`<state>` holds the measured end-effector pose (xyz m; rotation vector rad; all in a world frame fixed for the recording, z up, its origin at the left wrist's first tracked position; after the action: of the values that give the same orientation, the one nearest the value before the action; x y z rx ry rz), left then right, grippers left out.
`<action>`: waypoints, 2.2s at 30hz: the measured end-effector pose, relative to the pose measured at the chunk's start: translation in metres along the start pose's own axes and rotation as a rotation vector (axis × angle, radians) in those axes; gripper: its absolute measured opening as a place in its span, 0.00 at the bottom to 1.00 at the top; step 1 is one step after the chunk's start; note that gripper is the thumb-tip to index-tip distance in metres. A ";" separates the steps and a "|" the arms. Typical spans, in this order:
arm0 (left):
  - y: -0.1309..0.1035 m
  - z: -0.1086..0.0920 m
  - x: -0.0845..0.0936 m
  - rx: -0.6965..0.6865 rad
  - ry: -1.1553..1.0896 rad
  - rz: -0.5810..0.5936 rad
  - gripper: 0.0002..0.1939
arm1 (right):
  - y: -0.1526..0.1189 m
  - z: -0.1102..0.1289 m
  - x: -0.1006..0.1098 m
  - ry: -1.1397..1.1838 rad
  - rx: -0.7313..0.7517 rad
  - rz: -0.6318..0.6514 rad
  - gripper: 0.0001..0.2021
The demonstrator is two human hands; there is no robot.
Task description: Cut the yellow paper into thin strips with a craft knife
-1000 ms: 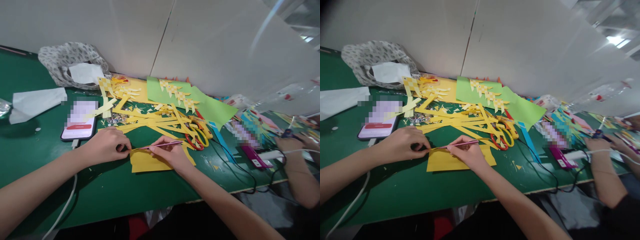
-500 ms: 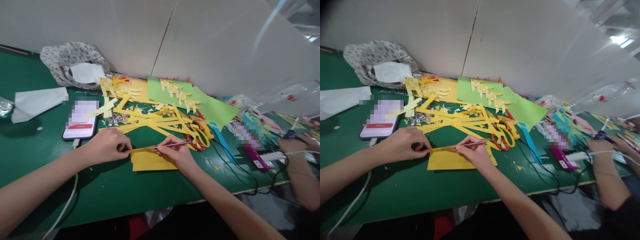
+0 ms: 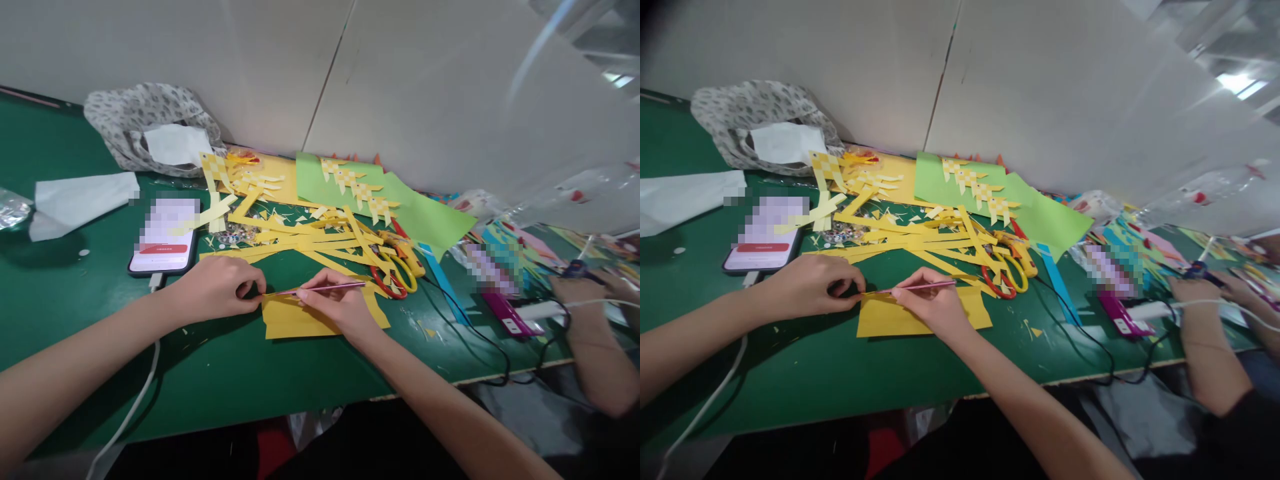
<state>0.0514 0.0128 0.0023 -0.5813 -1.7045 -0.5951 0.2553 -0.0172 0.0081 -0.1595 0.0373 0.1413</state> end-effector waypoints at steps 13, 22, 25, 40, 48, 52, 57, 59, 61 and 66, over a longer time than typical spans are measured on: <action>0.000 -0.001 0.001 0.006 0.036 -0.004 0.08 | 0.003 -0.004 0.019 0.040 -0.007 -0.056 0.11; 0.000 0.001 0.000 0.001 0.004 0.001 0.08 | -0.001 0.000 0.014 0.047 0.059 -0.035 0.11; 0.000 0.004 0.000 -0.017 -0.018 -0.005 0.08 | 0.000 -0.001 0.002 0.026 0.046 -0.007 0.12; -0.001 0.007 0.001 -0.034 -0.041 0.032 0.09 | 0.001 -0.002 -0.003 -0.038 -0.007 0.020 0.12; 0.000 0.005 0.002 -0.020 -0.008 0.051 0.09 | -0.002 -0.001 -0.005 -0.056 0.002 0.029 0.10; 0.000 0.006 0.002 -0.005 -0.068 0.036 0.08 | -0.002 0.000 -0.005 -0.047 0.005 0.010 0.12; 0.001 0.007 0.003 0.025 -0.097 0.061 0.09 | -0.002 -0.002 -0.005 -0.002 -0.023 -0.013 0.14; 0.001 0.006 0.003 0.037 -0.092 0.073 0.09 | -0.001 -0.002 -0.005 0.002 -0.022 -0.022 0.14; 0.001 0.006 0.003 0.050 -0.089 0.090 0.09 | -0.001 -0.003 -0.005 -0.005 -0.016 -0.023 0.13; 0.001 0.005 0.005 0.071 -0.084 0.137 0.10 | -0.001 -0.003 -0.005 -0.021 -0.007 -0.006 0.12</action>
<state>0.0477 0.0175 0.0059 -0.6736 -1.7411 -0.4163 0.2507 -0.0192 0.0057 -0.1654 0.0155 0.1368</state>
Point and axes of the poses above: each hand's wrist, its own y-axis towards the middle knuckle, its own x-axis out of the back of the hand, z = x × y, the point moved 3 cm from there along y, towards the middle knuckle, and after that the axes turned 14 degrees about y, right-handed, at the moved point
